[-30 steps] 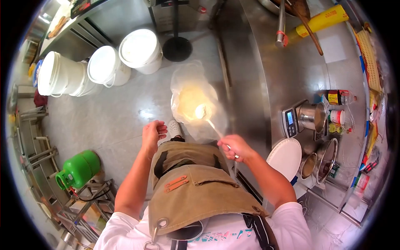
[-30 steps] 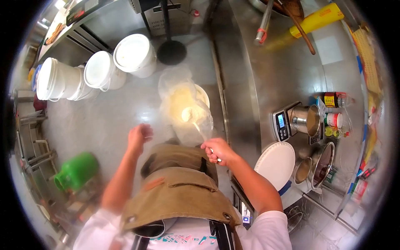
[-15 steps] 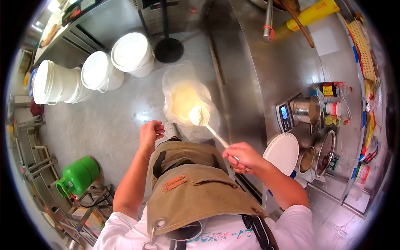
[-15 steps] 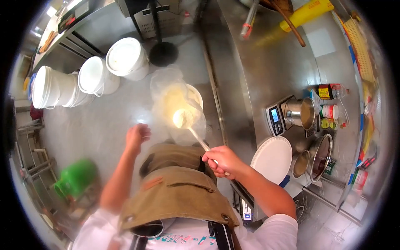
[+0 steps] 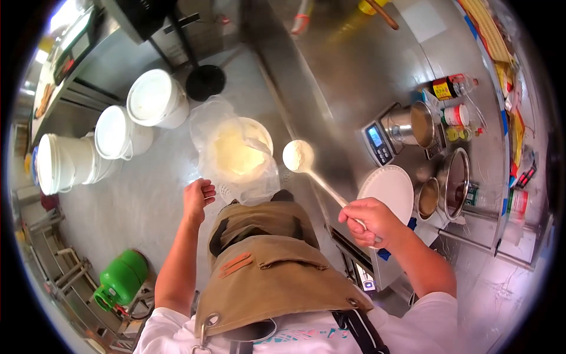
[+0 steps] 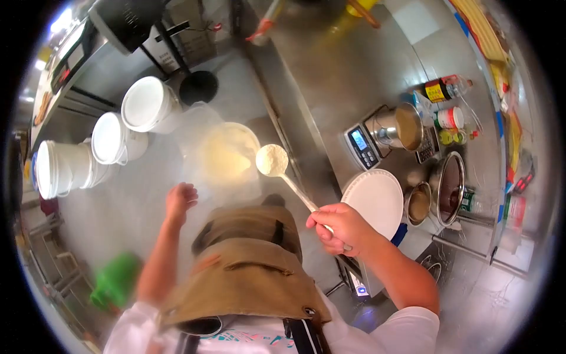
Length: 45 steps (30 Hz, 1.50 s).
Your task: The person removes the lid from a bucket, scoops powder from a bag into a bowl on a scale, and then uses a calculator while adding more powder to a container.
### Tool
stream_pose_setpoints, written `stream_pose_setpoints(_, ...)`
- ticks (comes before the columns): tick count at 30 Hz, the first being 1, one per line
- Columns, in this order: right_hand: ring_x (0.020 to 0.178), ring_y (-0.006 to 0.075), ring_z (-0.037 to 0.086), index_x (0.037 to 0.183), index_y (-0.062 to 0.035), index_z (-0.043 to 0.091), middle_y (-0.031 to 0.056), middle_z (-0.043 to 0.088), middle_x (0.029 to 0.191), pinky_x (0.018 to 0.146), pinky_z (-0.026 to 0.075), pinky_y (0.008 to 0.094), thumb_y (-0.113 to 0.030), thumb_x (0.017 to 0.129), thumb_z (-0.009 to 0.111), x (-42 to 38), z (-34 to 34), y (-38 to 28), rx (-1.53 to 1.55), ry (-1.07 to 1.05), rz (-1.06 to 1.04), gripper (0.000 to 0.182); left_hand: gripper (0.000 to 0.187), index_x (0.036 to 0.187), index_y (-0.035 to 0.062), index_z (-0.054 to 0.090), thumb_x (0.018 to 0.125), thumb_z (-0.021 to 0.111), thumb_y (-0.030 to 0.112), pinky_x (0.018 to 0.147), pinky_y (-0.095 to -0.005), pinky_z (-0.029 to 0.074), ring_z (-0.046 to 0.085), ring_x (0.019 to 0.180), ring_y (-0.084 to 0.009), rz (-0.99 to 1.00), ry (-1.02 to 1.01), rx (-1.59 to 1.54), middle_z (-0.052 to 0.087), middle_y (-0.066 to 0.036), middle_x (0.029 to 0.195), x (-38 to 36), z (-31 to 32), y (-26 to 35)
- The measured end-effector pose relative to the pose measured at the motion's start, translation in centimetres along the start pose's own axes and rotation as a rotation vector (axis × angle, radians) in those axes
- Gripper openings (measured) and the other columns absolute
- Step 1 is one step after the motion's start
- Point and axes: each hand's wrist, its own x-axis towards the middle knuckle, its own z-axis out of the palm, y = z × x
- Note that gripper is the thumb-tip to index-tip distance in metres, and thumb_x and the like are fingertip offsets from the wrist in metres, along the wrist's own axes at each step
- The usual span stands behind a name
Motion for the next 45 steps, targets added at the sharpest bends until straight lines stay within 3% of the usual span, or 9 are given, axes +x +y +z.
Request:
stream_pose_setpoints(12, 0.034, 0.0077, 0.033, 0.091, 0.0024, 0.055, 0.0008, 0.045, 0.055, 0.031, 0.025, 0.0234, -0.013, 0.095, 0.049, -7.5, -11.2, -3.9, 0.122, 0.099, -0.079, 0.017, 0.032, 0.095, 0.0008, 0.059, 0.089, 0.047, 0.030, 0.061, -0.0333, 0.049, 0.060, 0.070, -0.0200, -0.092, 0.039, 0.123, 0.063, -0.008, 0.081, 3.1, 0.5, -1.0)
stream_pose_setpoints(22, 0.032, 0.0050, 0.033, 0.089, 0.0010, 0.057, -0.0022, 0.044, 0.051, 0.029, 0.026, 0.0220, -0.015, 0.098, 0.046, -12.1, -21.9, -6.4, 0.301, 0.119, -0.212, 0.022, 0.021, 0.081, 0.0071, 0.057, 0.086, 0.049, 0.025, 0.051, -0.0289, 0.045, 0.057, 0.059, -0.0165, -0.041, 0.284, 0.032, 0.060, -0.004, 0.070, 2.7, 0.5, -3.2)
stream_pose_setpoints(27, 0.031, 0.0063, 0.033, 0.088, 0.0016, 0.058, -0.0004, 0.046, 0.051, 0.029, 0.026, 0.0230, -0.015, 0.097, 0.046, -12.1, -25.6, -7.0, 0.310, 0.198, -0.286, 0.021, 0.019, 0.083, 0.0083, 0.058, 0.085, 0.049, 0.025, 0.054, -0.0294, 0.047, 0.058, 0.061, -0.0162, -0.034, 0.331, 0.076, 0.060, -0.004, 0.071, 0.3, 2.5, -2.9)
stream_pose_setpoints(30, 0.030, 0.0094, 0.033, 0.085, 0.0010, 0.058, 0.0011, 0.046, 0.052, 0.028, 0.025, 0.0252, -0.017, 0.095, 0.049, -10.5, -27.1, -6.6, 0.084, 0.351, -0.373, 0.023, 0.019, 0.084, 0.0089, 0.058, 0.085, 0.049, 0.026, 0.056, -0.0296, 0.047, 0.057, 0.061, -0.0160, 0.004, 0.250, 0.063, 0.060, -0.003, 0.071, 1.8, -0.6, -5.5)
stream_pose_setpoints(33, 0.043, 0.0161, 0.050, 0.078, -0.0011, 0.058, 0.0050, 0.054, 0.056, 0.039, 0.037, 0.0328, -0.025, 0.094, 0.049, -6.4, -29.4, -4.9, -0.558, 0.718, -0.453, 0.030, 0.020, 0.080, 0.0101, 0.057, 0.084, 0.048, 0.028, 0.054, -0.0292, 0.046, 0.056, 0.058, -0.0153, 0.077, 0.221, 0.141, 0.058, -0.002, 0.067, 3.8, -3.4, -8.2)
stream_pose_setpoints(36, 0.036, 0.0126, 0.040, 0.084, 0.0000, 0.059, 0.0051, 0.052, 0.057, 0.034, 0.030, 0.0277, -0.018, 0.092, 0.051, -3.3, -31.1, -3.2, -0.821, 0.825, -0.631, 0.021, 0.020, 0.077, 0.0109, 0.055, 0.084, 0.048, 0.028, 0.052, -0.0291, 0.045, 0.055, 0.056, -0.0150, 0.114, 0.223, 0.170, 0.057, -0.002, 0.065, 3.7, -4.7, -8.5)
stream_pose_setpoints(39, 0.036, 0.0124, 0.040, 0.083, -0.0001, 0.059, 0.0050, 0.051, 0.057, 0.034, 0.029, 0.0278, -0.017, 0.091, 0.052, -3.0, -30.3, -3.5, -0.469, 0.723, -0.466, 0.020, 0.020, 0.075, 0.0111, 0.055, 0.084, 0.048, 0.027, 0.050, -0.0291, 0.045, 0.055, 0.054, -0.0151, 0.138, 0.272, 0.157, 0.058, -0.002, 0.064, 3.3, -5.6, -9.4)
stream_pose_setpoints(42, 0.036, 0.0121, 0.040, 0.083, -0.0001, 0.059, 0.0045, 0.051, 0.057, 0.033, 0.029, 0.0278, -0.017, 0.091, 0.052, -3.4, -30.1, -4.0, -0.274, 0.590, -0.437, 0.020, 0.020, 0.075, 0.0109, 0.056, 0.085, 0.048, 0.027, 0.049, -0.0293, 0.045, 0.055, 0.054, -0.0153, 0.150, 0.311, 0.152, 0.059, -0.002, 0.065, 2.8, -6.3, -10.0)
stream_pose_setpoints(45, 0.036, 0.0118, 0.040, 0.083, 0.0000, 0.059, 0.0042, 0.050, 0.056, 0.033, 0.029, 0.0275, -0.018, 0.091, 0.053, -3.4, -30.1, -3.5, -0.342, 0.657, -0.481, 0.020, 0.021, 0.076, 0.0106, 0.056, 0.085, 0.048, 0.028, 0.048, -0.0297, 0.045, 0.056, 0.054, -0.0155, 0.174, 0.274, 0.184, 0.059, -0.003, 0.066, 2.3, -7.0, -11.0)
